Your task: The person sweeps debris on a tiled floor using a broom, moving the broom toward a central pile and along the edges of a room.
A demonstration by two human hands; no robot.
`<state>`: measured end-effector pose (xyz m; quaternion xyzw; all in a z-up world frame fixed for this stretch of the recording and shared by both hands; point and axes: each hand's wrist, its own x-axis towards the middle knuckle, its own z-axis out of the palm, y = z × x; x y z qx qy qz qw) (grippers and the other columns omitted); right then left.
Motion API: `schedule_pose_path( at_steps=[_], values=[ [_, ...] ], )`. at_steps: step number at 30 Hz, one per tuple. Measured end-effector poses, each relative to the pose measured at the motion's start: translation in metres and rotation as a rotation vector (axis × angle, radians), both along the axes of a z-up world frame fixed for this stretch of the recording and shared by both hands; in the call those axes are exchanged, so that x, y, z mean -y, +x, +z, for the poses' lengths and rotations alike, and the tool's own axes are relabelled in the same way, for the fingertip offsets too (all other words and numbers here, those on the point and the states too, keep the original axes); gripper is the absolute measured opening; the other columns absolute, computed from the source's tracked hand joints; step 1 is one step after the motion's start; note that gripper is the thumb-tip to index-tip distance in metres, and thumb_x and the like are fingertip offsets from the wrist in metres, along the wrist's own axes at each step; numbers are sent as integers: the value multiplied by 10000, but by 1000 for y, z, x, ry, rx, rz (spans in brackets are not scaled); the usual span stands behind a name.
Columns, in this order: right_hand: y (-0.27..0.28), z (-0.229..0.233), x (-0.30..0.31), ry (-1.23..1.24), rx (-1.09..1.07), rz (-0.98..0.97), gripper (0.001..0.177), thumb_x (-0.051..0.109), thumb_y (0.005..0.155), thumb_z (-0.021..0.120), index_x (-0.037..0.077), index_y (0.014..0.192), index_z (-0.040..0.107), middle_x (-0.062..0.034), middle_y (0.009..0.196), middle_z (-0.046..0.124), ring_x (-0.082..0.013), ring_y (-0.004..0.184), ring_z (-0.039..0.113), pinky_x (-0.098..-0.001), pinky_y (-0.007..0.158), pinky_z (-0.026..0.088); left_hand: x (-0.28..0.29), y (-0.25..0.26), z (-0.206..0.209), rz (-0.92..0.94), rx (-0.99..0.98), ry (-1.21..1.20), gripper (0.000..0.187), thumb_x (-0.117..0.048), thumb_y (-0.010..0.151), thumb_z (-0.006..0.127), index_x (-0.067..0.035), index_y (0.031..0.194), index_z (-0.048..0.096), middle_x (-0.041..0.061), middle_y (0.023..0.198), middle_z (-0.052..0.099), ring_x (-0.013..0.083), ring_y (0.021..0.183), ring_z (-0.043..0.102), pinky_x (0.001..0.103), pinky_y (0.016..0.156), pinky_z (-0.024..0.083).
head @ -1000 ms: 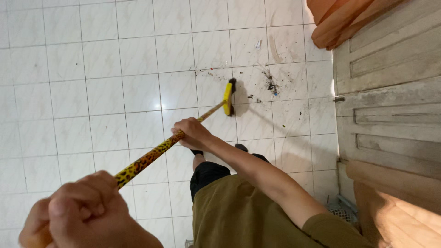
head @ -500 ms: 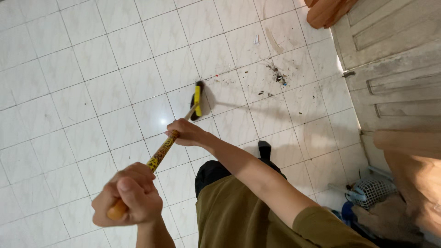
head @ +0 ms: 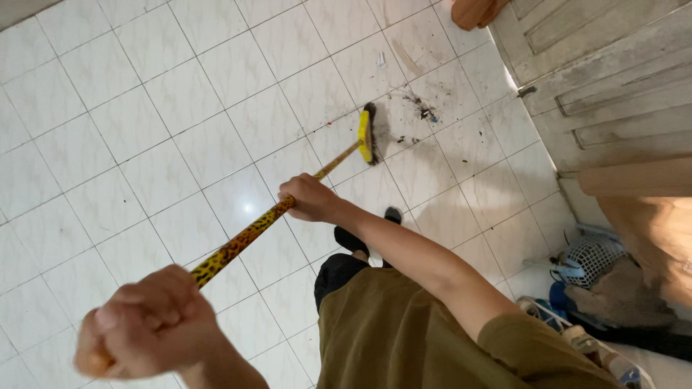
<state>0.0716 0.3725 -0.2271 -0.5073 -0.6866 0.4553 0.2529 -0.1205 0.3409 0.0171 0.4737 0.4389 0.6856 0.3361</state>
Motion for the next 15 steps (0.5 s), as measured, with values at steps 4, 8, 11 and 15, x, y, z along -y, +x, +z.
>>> schedule_pose_path(
  at_steps=[4,8,11,15],
  values=[
    [-43,15,-18,175,-130,-98,281,100,906,602,58,656,480,-96,600,527,-273,638,539,-447,743,477,15,-8,37,-86,-310,-23,560,-124,1104,513,-112,608,253,42,464,305,137,385,323,321,427,295],
    [-67,14,-36,181,-245,-93,393,189,974,626,64,652,440,-92,596,474,-264,671,526,-442,735,470,-12,3,35,-411,-310,251,456,-203,1049,583,-107,671,348,7,531,421,128,402,478,321,426,449],
    [-73,0,-53,52,-249,-69,443,253,1000,629,43,675,412,-102,635,473,-259,675,501,-443,735,464,10,38,40,-284,-405,-34,449,-285,1071,498,-58,699,388,39,560,474,141,456,476,271,422,388],
    [-65,-27,-70,-86,-256,-16,432,281,978,638,45,683,427,-92,657,483,-251,660,488,-434,699,449,-26,74,0,-181,-440,189,497,-140,1104,517,-45,642,360,97,518,472,162,422,467,284,376,390]
  ],
)
